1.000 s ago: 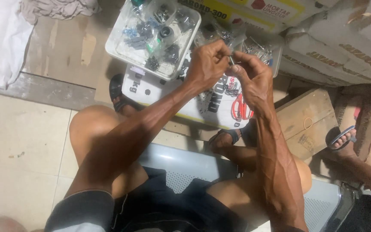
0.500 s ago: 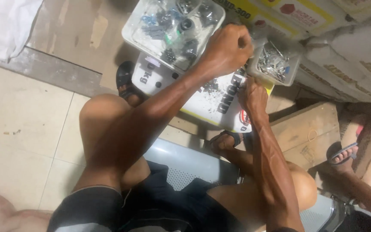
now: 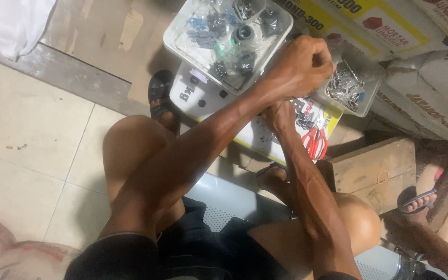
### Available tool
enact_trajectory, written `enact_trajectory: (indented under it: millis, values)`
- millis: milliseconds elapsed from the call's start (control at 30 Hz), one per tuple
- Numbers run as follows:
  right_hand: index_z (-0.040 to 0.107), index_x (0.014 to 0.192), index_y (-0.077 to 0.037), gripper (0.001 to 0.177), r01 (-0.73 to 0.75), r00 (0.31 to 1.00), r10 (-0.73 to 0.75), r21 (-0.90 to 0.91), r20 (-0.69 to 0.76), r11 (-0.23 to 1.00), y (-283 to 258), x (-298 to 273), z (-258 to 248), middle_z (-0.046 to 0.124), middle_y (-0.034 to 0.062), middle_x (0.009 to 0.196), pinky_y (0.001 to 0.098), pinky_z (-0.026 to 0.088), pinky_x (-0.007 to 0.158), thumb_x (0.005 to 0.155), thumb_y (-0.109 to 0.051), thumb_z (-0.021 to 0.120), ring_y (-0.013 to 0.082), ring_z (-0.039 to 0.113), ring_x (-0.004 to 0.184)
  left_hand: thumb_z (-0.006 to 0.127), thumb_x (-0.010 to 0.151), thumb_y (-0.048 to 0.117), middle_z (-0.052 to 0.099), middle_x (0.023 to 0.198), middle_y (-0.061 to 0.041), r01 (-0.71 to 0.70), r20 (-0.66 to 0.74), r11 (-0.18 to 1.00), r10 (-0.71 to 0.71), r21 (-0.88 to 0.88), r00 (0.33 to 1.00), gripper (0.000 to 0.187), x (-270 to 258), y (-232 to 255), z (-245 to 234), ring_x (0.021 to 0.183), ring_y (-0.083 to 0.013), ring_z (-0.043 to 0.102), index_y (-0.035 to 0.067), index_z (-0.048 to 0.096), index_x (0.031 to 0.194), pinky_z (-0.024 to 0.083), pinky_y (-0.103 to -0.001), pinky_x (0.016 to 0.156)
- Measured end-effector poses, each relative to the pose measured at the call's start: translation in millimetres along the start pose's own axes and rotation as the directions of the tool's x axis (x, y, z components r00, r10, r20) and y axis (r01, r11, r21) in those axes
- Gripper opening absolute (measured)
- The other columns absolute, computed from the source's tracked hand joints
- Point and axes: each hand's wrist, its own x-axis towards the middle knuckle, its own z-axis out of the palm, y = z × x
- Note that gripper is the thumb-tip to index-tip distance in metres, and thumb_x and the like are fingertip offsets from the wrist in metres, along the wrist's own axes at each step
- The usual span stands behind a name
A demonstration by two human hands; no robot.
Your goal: Assembling or sorting small metal components like screws, nuts, or washers from a tray on a scale.
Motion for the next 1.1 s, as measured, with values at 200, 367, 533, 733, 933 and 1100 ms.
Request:
enact_trajectory:
  millis: [200, 367, 533, 733, 933, 1100]
  values:
    - [0.067, 0.08, -0.006, 0.028, -0.214, 0.976, 0.211, 0.353, 0.046, 0.911, -11, 7, 5, 0.062, 0.0059, 0.072, 0.0281, 0.041, 0.047, 0.079, 0.018, 0.054, 0.0133, 0.047, 0.053, 0.065, 0.086, 0.013, 0.071, 0.067, 0.005, 0.029, 0.01, 0.999, -0.029, 0.022, 1.0, 0.018, -3, 4, -3, 0.058, -0.0055, 0.065, 0.017, 0.065, 0.069, 0.063, -0.026, 0.064]
    - [0.069, 0.076, -0.01, 0.032, -0.352, 0.929, 0.353, 0.575, 0.114, 0.738, -18, 9, -8, 0.062, 0.0023, 0.068, 0.0266, 0.04, 0.05, 0.078, 0.018, 0.053, 0.0106, 0.046, 0.054, 0.06, 0.094, 0.005, 0.051, 0.062, 0.007, 0.201, 0.045, 0.949, -0.217, 0.241, 0.975, 0.031, -5, -11, -4, 0.052, -0.0045, 0.052, 0.02, 0.055, 0.067, 0.048, -0.023, 0.053]
    - [0.07, 0.09, -0.005, 0.021, -0.354, 0.905, 0.388, 0.82, 0.178, 0.45, -58, 15, -43, 0.072, 0.0079, 0.093, 0.0277, 0.047, 0.062, 0.094, 0.013, 0.062, 0.0148, 0.057, 0.07, 0.058, 0.101, 0.005, 0.067, 0.075, 0.001, 0.361, 0.011, 0.802, -0.416, 0.475, 0.909, 0.013, -10, -13, -2, 0.056, -0.0108, 0.065, 0.008, 0.071, 0.1, 0.057, -0.025, 0.044]
    - [0.069, 0.091, -0.006, 0.006, -0.31, 0.912, 0.38, 0.866, 0.155, 0.392, -60, 18, -43, 0.063, 0.004, 0.079, 0.0255, 0.05, 0.054, 0.094, -0.003, 0.074, 0.0131, 0.056, 0.063, 0.061, 0.095, 0.003, 0.074, 0.071, 0.005, 0.294, -0.064, 0.919, -0.287, 0.263, 0.956, 0.032, -1, -30, 4, 0.056, -0.0073, 0.072, 0.016, 0.068, 0.067, 0.062, -0.022, 0.05]
    - [0.071, 0.103, 0.004, 0.015, 0.046, 0.999, -0.045, 0.037, -0.016, 0.998, -1, 17, 15, 0.078, 0.0211, 0.095, 0.0376, 0.069, 0.068, 0.093, 0.007, 0.06, 0.0294, 0.078, 0.077, 0.063, 0.078, -0.009, 0.075, 0.066, 0.004, 0.131, -0.227, 0.977, -0.091, 0.169, 0.97, 0.028, 9, -43, 3, 0.049, -0.0053, 0.068, 0.016, 0.071, 0.068, 0.064, -0.021, 0.053]
    - [0.043, 0.065, -0.013, 0.033, -0.061, 0.993, 0.082, -0.232, 0.082, 0.971, 38, 10, 49, 0.047, 0.0042, 0.052, 0.0396, 0.029, 0.043, 0.089, -0.014, 0.065, 0.0193, 0.037, 0.044, 0.065, 0.078, -0.005, 0.074, 0.063, 0.003, 0.034, -0.244, 0.989, 0.002, 0.142, 0.97, 0.025, 10, -47, 0, 0.053, -0.0069, 0.068, 0.015, 0.067, 0.062, 0.064, -0.026, 0.053]
